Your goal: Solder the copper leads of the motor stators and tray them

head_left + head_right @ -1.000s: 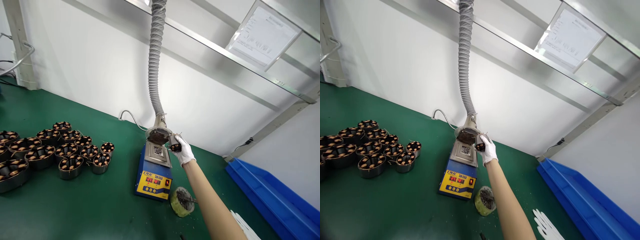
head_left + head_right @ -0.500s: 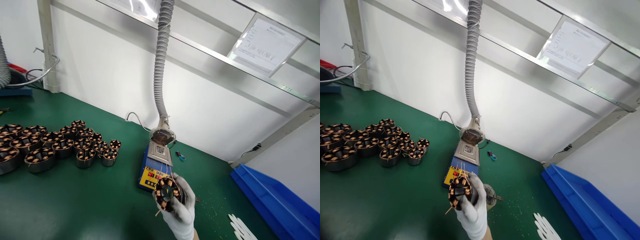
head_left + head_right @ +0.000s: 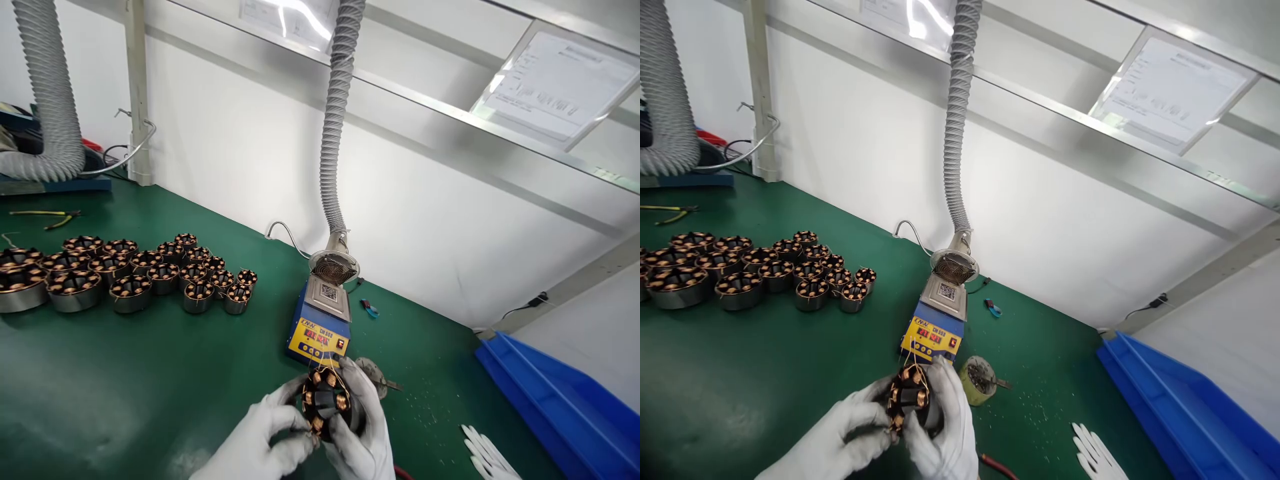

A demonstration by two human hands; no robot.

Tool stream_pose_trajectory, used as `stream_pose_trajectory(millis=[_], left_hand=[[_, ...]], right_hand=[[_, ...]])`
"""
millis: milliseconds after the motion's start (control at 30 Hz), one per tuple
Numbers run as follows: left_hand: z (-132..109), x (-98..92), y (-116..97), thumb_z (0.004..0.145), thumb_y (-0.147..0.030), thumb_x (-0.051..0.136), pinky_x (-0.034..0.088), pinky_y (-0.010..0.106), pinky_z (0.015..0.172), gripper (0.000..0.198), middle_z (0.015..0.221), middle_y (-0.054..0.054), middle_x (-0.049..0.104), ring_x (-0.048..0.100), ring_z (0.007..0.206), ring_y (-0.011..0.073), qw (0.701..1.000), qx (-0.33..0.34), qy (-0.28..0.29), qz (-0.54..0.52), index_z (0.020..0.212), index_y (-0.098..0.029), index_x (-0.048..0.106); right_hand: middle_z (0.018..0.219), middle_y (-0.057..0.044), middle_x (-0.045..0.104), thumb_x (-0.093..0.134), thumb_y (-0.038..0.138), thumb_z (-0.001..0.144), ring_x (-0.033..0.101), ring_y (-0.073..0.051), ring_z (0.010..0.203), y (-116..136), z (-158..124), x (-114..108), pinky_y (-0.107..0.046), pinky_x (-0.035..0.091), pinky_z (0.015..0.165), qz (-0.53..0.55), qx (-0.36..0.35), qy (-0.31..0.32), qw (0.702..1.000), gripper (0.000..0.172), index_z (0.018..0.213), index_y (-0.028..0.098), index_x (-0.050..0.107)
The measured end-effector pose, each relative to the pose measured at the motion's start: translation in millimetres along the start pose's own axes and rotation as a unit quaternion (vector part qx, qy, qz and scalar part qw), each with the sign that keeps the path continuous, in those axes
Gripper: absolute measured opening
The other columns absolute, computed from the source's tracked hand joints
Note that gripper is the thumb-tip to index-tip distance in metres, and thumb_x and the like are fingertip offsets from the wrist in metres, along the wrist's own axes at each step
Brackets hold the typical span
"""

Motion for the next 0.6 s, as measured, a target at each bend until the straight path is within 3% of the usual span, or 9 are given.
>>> stream_pose_trajectory(millis=[133, 233, 333, 400, 500, 567, 600], left_hand=[[-2, 3.4, 4, 0.073, -0.049, 0.059, 0.045, 0.035, 0.091, 0.033, 0.110, 0.011, 0.064, 0.058, 0.099, 0.0250, 0.998, 0.015, 0.005, -0.068, 0.072, -0.018, 0.069], [0, 3.3, 3, 0.070, -0.053, 0.060, 0.047, 0.034, 0.084, 0.038, 0.089, 0.008, 0.069, 0.060, 0.084, 0.0234, 0.995, -0.033, 0.039, -0.084, 0.070, -0.016, 0.069], [8, -1.2, -4, 0.063, -0.050, 0.064, 0.046, 0.035, 0.087, 0.036, 0.087, 0.009, 0.069, 0.060, 0.090, 0.0261, 0.994, -0.078, 0.036, -0.063, 0.069, -0.015, 0.066], [14, -8.4, -3, 0.064, -0.043, 0.061, 0.046, 0.035, 0.088, 0.029, 0.092, 0.012, 0.069, 0.060, 0.093, 0.0267, 0.996, -0.088, 0.011, -0.016, 0.069, -0.014, 0.064], [12, -23.2, 21, 0.070, -0.028, 0.052, 0.049, 0.033, 0.084, 0.015, 0.090, 0.010, 0.070, 0.063, 0.092, 0.0243, 0.993, -0.068, -0.002, 0.093, 0.064, -0.017, 0.061], [-3, -33.5, 47, 0.073, -0.024, 0.050, 0.049, 0.029, 0.084, 0.019, 0.088, 0.006, 0.071, 0.063, 0.095, 0.0215, 0.985, -0.030, 0.009, 0.170, 0.058, -0.021, 0.060], [-14, -38.4, 61, 0.076, -0.025, 0.051, 0.050, 0.026, 0.083, 0.018, 0.096, 0.003, 0.071, 0.062, 0.100, 0.0199, 0.976, -0.015, 0.013, 0.218, 0.061, -0.023, 0.062]], right_hand=[[0.129, -0.009, 0.051, 0.073, 0.029, 0.069, 0.054, -0.029, 0.113, 19, 22, -13, -0.037, 0.051, 0.088, 0.002, -0.054, 0.077, 0.996, 0.070, 0.131, 0.034, 0.040], [0.114, -0.007, 0.060, 0.082, 0.037, 0.052, 0.060, -0.026, 0.102, 22, 45, -10, -0.032, 0.049, 0.088, 0.114, 0.036, 0.225, 0.967, 0.076, 0.120, 0.027, 0.049], [0.097, -0.002, 0.064, 0.082, 0.037, 0.047, 0.062, -0.021, 0.089, 19, 58, -1, -0.029, 0.048, 0.083, 0.214, 0.126, 0.314, 0.916, 0.061, 0.101, 0.022, 0.057], [0.093, -0.001, 0.063, 0.082, 0.031, 0.046, 0.060, -0.020, 0.089, 15, 64, 6, -0.029, 0.047, 0.081, 0.230, 0.159, 0.322, 0.905, 0.053, 0.093, 0.021, 0.058], [0.090, 0.001, 0.062, 0.081, 0.022, 0.046, 0.059, -0.020, 0.085, -1, 74, 13, -0.029, 0.048, 0.076, 0.265, 0.219, 0.318, 0.884, 0.053, 0.093, 0.021, 0.057], [0.087, 0.002, 0.061, 0.080, 0.024, 0.048, 0.060, -0.018, 0.079, -23, 87, 12, -0.029, 0.050, 0.069, 0.287, 0.281, 0.256, 0.879, 0.058, 0.099, 0.022, 0.053], [0.087, 0.001, 0.061, 0.079, 0.028, 0.049, 0.060, -0.018, 0.076, -38, 95, 9, -0.029, 0.050, 0.065, 0.279, 0.316, 0.207, 0.883, 0.059, 0.101, 0.023, 0.051]])
Point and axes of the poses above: each hand's wrist, its own z-axis towards the middle knuckle, its own x-axis out of the palm, y = z × x, the point moved 4 cm from there along z, towards the middle knuckle
